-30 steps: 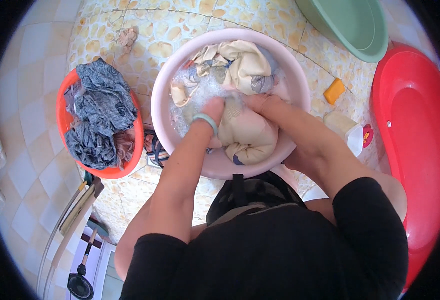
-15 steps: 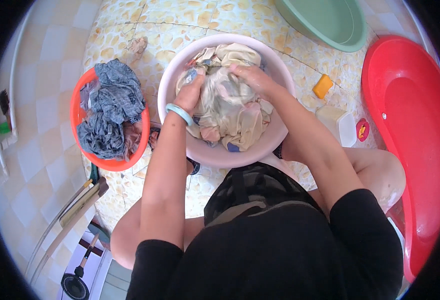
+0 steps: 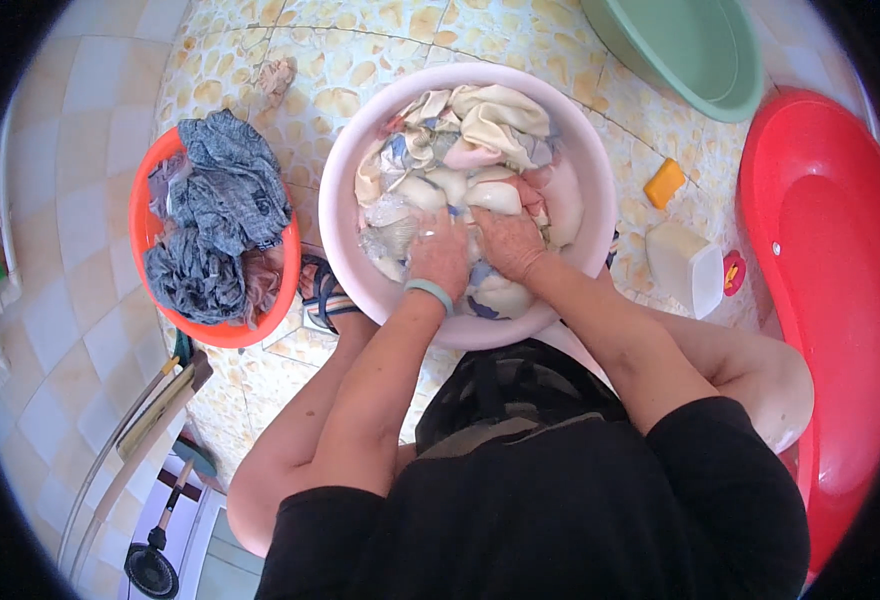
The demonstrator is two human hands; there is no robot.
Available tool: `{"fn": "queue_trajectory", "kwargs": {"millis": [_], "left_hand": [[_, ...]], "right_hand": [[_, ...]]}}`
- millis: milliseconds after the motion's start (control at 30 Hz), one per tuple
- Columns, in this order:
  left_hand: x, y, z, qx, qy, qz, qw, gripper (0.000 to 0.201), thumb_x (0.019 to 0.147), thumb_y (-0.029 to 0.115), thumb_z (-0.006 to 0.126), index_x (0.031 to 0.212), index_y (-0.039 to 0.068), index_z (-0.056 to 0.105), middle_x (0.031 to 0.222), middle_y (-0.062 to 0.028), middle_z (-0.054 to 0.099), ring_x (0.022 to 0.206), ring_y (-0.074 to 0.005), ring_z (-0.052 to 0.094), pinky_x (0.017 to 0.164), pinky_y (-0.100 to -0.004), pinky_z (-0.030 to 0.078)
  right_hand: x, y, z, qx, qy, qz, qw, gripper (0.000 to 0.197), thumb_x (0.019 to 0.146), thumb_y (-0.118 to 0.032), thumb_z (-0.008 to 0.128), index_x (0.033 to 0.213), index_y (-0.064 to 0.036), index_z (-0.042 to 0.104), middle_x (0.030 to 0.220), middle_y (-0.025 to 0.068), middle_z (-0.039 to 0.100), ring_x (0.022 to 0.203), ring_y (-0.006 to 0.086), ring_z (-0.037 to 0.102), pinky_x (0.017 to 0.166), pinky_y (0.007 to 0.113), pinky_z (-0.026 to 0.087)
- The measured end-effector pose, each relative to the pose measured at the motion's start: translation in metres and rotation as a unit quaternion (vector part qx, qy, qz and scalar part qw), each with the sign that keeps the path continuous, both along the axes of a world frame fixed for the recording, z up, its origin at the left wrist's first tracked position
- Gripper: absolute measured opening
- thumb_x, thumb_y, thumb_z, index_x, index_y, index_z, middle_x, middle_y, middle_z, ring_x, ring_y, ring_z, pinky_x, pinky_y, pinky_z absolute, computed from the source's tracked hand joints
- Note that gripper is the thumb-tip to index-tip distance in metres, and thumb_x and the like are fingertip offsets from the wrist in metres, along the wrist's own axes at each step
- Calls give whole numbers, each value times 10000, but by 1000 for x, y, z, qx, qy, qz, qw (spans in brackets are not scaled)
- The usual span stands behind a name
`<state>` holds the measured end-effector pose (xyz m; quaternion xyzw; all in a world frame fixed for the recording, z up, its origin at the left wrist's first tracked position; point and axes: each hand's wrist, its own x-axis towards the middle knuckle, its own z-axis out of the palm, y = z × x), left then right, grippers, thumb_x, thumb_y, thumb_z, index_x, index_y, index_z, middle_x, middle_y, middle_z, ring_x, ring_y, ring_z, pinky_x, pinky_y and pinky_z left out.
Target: The person washes laundry by scrubbing and lathering a garment in a basin filled with water, then squeezes and unfolds the cloth by hand.
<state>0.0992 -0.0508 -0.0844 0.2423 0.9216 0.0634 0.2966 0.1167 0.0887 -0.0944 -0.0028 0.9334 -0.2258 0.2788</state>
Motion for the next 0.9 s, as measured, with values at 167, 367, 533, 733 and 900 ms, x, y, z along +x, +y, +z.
{"fn": "queue_trajectory", "kwargs": {"millis": [167,367,533,733,900], "left_hand": [[-13,6,-40,84,-50,-31,995,313,795,38,442,1103,14,495,1086,-201,514,962,-326,556,817,-377,458],[-65,9,-63,-54,-174,-225,957,241,774,126,502,958,16,614,964,-219,600,900,-331,596,786,-386,483],[-92,1,-65,-79,-252,-77,961,346,836,254,453,1047,34,617,1091,-194,584,1005,-309,577,854,-393,456],[-81,6,-30,213,-136,160,954,464,799,375,544,1092,17,574,1118,-208,563,1047,-357,527,873,-366,428],[-82,-19,33,225,-134,190,946,424,787,357,561,1079,50,579,1061,-175,595,997,-333,546,846,-381,417]], "right_hand": [[-5,25,-70,-44,256,146,955,298,758,-150,501,1029,-51,576,776,134,643,739,283,634,643,402,508],[-27,32,-61,-23,-86,96,991,263,780,-173,500,998,-56,588,840,156,629,754,296,624,690,390,503],[-28,46,-63,-165,-222,-154,949,305,819,-231,503,1073,-71,557,932,152,613,828,271,612,748,373,493],[-36,38,-38,-552,-249,-464,646,364,867,-300,506,1162,-88,521,1043,147,593,916,241,598,818,352,481],[-51,16,44,-629,-196,-540,523,396,884,-313,523,1174,-43,509,1091,111,580,962,203,585,854,351,482]]}}
